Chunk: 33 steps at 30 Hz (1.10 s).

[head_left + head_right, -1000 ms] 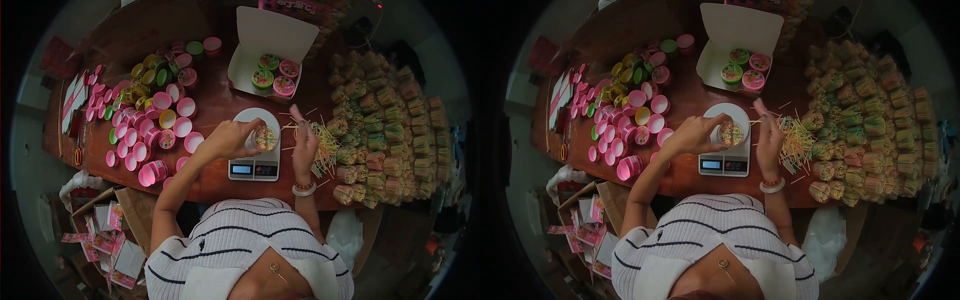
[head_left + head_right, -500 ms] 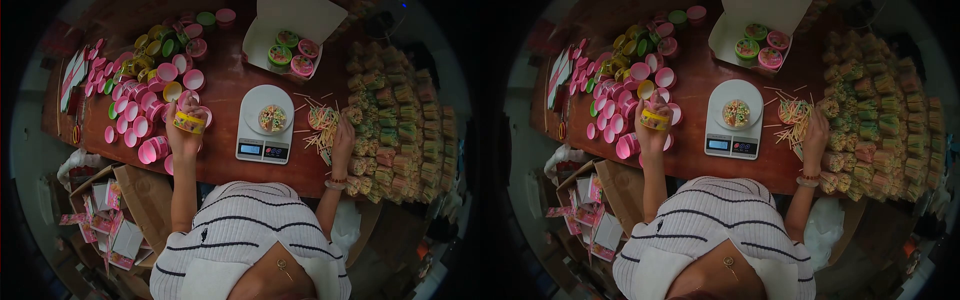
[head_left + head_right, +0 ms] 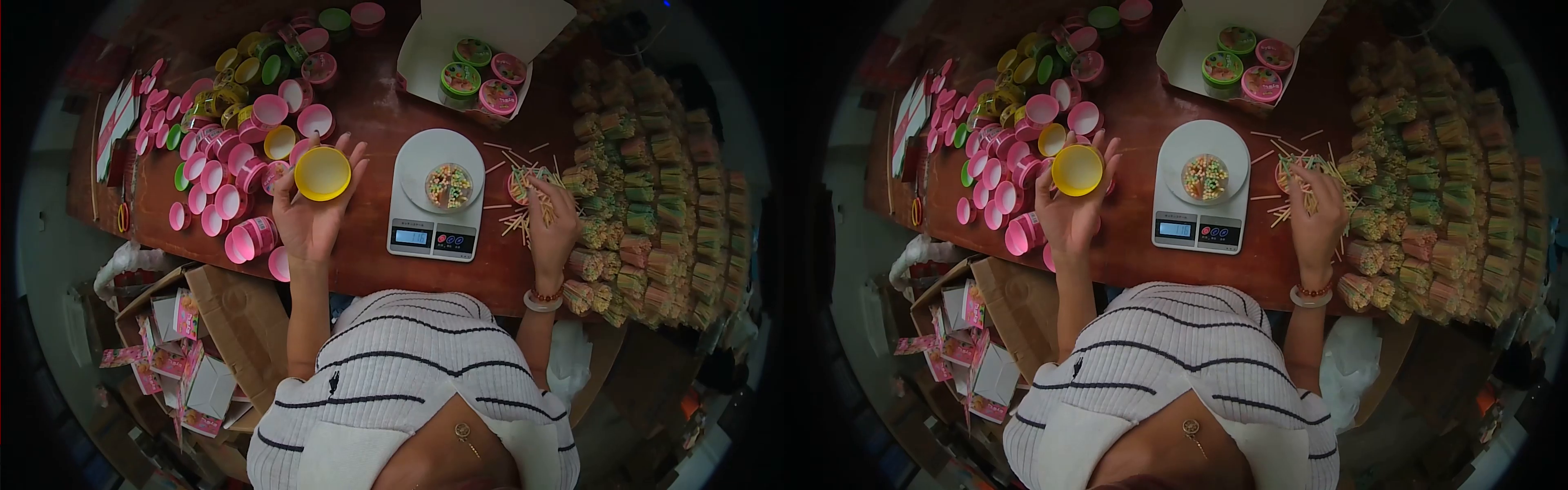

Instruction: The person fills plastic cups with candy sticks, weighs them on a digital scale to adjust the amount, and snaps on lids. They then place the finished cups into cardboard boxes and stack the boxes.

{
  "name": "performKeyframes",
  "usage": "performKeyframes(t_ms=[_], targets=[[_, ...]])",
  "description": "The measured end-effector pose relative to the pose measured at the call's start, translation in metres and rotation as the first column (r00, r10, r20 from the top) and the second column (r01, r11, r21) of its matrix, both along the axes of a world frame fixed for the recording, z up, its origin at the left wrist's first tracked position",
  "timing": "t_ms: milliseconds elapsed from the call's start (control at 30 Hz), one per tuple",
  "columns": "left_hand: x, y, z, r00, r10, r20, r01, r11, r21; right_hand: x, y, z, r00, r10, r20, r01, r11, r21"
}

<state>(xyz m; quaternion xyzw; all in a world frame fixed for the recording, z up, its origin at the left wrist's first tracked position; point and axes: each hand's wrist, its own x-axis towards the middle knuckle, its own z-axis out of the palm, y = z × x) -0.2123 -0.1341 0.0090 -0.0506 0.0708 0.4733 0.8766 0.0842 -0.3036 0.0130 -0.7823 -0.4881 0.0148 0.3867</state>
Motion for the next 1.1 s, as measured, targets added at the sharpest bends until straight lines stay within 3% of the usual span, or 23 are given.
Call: performKeyframes(t_ms=[33, 67, 133, 267, 567, 633, 700, 767, 800, 867, 967, 1100], targets=[[0.003, 0.0, 0.001, 1.0, -0.008, -0.009, 0.008, 1.0, 0.007, -0.006, 0.006, 0.01, 0.994, 0.108, 0.021, -0.109, 0.994, 0.004], [0.005, -0.001, 0.002, 1.0, -0.016, -0.018, 0.016, 1.0, 0.013, -0.011, 0.015, 0.017, 0.994, 0.103, 0.026, -0.103, 0.995, 0.007], [0.009, -0.003, 0.004, 0.999, -0.032, -0.035, 0.033, 0.999, 0.04, -0.018, 0.033, 0.027, 0.927, 0.362, 0.095, -0.365, 0.931, 0.011], [0.008, -0.007, 0.006, 0.994, -0.027, -0.101, 0.038, 0.994, 0.106, -0.026, 0.058, 0.035, 0.884, 0.466, 0.035, -0.464, 0.885, -0.044], [-0.013, -0.003, -0.007, 0.982, 0.031, -0.189, -0.007, 0.992, 0.126, -0.03, 0.074, 0.032, 0.789, 0.585, 0.186, -0.561, 0.81, -0.169], [-0.016, 0.0, -0.008, 0.986, 0.034, -0.165, -0.013, 0.992, 0.129, -0.029, 0.064, 0.046, 0.866, 0.489, 0.103, -0.48, 0.871, -0.099], [-0.02, 0.0, -0.009, 0.988, 0.039, -0.151, -0.02, 0.992, 0.121, -0.014, 0.048, 0.069, 0.923, 0.355, 0.147, -0.354, 0.935, -0.031], [-0.022, 0.002, -0.009, 0.986, 0.096, -0.134, -0.08, 0.989, 0.124, 0.007, 0.025, 0.074, 0.994, 0.107, 0.023, -0.105, 0.991, -0.077], [-0.023, 0.004, -0.01, 0.987, 0.093, -0.134, -0.077, 0.99, 0.12, 0.023, 0.013, 0.068, 0.994, 0.104, 0.022, -0.102, 0.991, -0.081], [-0.025, 0.007, -0.012, 0.988, 0.104, -0.113, -0.095, 0.992, 0.082, 0.052, -0.011, 0.041, 0.995, -0.101, -0.016, 0.095, 0.966, -0.241], [-0.024, 0.011, -0.014, 0.986, 0.113, -0.12, -0.105, 0.992, 0.072, 0.063, -0.031, 0.005, 0.983, -0.163, 0.085, 0.181, 0.941, -0.287], [-0.02, 0.01, -0.006, 0.987, 0.112, -0.119, -0.102, 0.991, 0.089, 0.028, -0.021, 0.013, 0.99, -0.141, 0.032, 0.144, 0.972, -0.186]])
